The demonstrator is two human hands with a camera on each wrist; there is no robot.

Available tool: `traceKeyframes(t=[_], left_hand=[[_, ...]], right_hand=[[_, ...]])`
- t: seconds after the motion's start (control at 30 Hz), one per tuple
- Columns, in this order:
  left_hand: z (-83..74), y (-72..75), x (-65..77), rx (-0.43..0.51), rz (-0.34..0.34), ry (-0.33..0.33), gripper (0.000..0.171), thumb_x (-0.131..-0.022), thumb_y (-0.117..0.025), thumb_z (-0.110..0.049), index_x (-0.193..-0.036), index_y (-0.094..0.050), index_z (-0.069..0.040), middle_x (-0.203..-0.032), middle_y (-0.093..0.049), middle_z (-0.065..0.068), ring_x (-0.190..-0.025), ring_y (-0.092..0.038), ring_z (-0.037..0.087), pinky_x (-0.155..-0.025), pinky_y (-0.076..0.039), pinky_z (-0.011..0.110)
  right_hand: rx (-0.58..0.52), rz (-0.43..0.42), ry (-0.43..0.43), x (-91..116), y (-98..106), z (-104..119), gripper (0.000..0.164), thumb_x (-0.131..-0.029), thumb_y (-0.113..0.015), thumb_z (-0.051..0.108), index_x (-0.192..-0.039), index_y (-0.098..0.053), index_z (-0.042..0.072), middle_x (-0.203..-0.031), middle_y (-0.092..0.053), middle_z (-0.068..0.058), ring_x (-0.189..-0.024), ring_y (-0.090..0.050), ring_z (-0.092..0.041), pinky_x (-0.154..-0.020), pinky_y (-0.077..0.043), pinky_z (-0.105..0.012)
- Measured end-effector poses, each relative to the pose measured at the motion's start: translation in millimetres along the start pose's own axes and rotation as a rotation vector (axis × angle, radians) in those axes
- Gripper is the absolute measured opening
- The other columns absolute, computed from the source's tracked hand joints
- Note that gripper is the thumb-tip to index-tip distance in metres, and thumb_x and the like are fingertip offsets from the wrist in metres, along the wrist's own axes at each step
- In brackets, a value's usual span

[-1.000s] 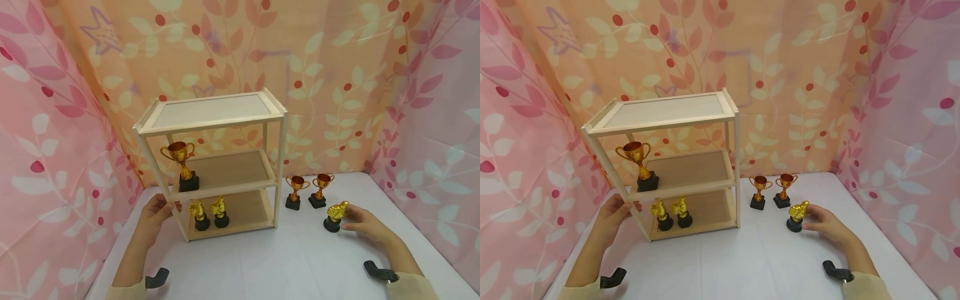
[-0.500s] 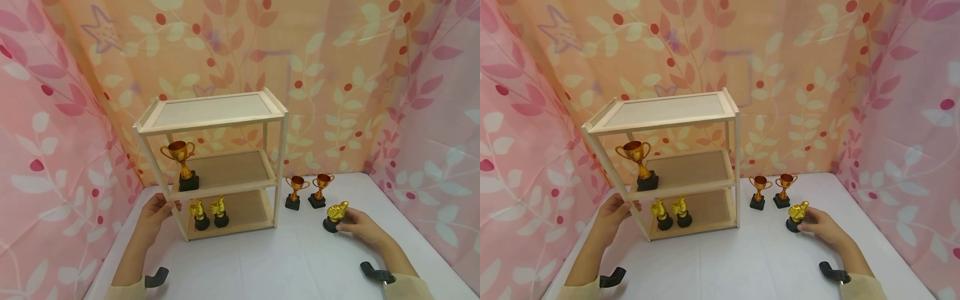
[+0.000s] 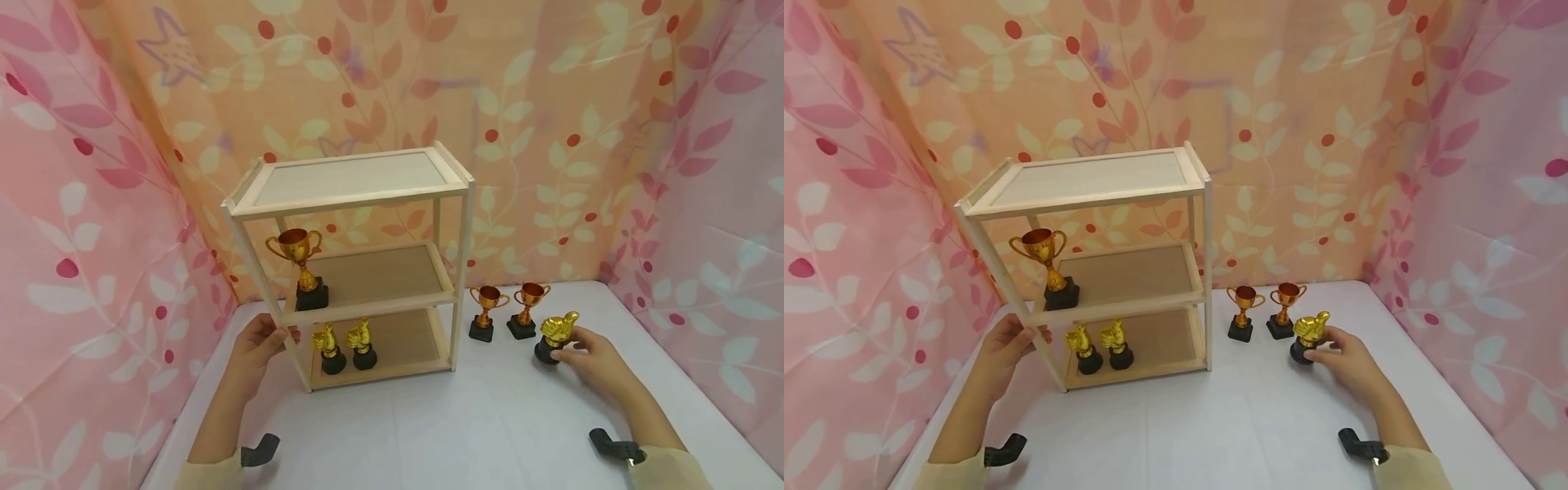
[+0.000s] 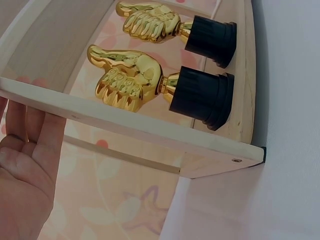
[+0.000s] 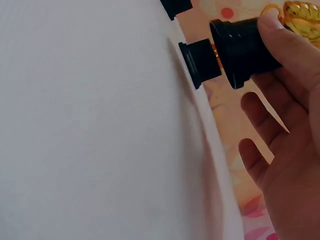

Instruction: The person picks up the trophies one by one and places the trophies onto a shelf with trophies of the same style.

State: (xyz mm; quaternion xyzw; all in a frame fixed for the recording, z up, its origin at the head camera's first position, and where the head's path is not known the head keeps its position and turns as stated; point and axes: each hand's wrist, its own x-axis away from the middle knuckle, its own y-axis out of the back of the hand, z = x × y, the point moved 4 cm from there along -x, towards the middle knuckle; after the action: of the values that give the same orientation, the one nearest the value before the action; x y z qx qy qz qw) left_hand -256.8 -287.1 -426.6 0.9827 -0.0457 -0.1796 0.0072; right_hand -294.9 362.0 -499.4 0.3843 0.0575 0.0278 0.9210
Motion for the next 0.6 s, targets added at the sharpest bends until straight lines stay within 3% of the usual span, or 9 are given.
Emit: traceKeyframes(t=[0.33, 0.6], left_hand=[[-0.4, 0.1, -0.1, -0.009, -0.010, 0.011, 0.016, -0.105, -0.056, -0.005, -0.119, -0.057, -0.012, -0.103, -0.071, -0.005, -0.097, -0.073, 0.010, -0.090, -0.059, 0.025], [-1.9, -1.3, 1.3, 0.000, -0.020, 0.001, 0.015, -0.104, -0.057, -0.004, -0.117, -0.058, -0.012, -0.102, -0.072, -0.004, -0.096, -0.074, 0.011, -0.090, -0.059, 0.026]], right_hand=[[-0.003, -0.100, 0.015, 0, 28, 55, 0.072, -0.092, -0.074, 0.049, -0.142, -0.052, 0.002, -0.131, -0.061, -0.027, -0.125, -0.050, -0.050, -0.092, -0.042, -0.076], [-0.008, -0.181, 0.052, 12, 39, 109, 0.070, -0.093, -0.074, 0.047, -0.142, -0.053, 0.002, -0.132, -0.060, -0.028, -0.124, -0.050, -0.048, -0.090, -0.045, -0.075]])
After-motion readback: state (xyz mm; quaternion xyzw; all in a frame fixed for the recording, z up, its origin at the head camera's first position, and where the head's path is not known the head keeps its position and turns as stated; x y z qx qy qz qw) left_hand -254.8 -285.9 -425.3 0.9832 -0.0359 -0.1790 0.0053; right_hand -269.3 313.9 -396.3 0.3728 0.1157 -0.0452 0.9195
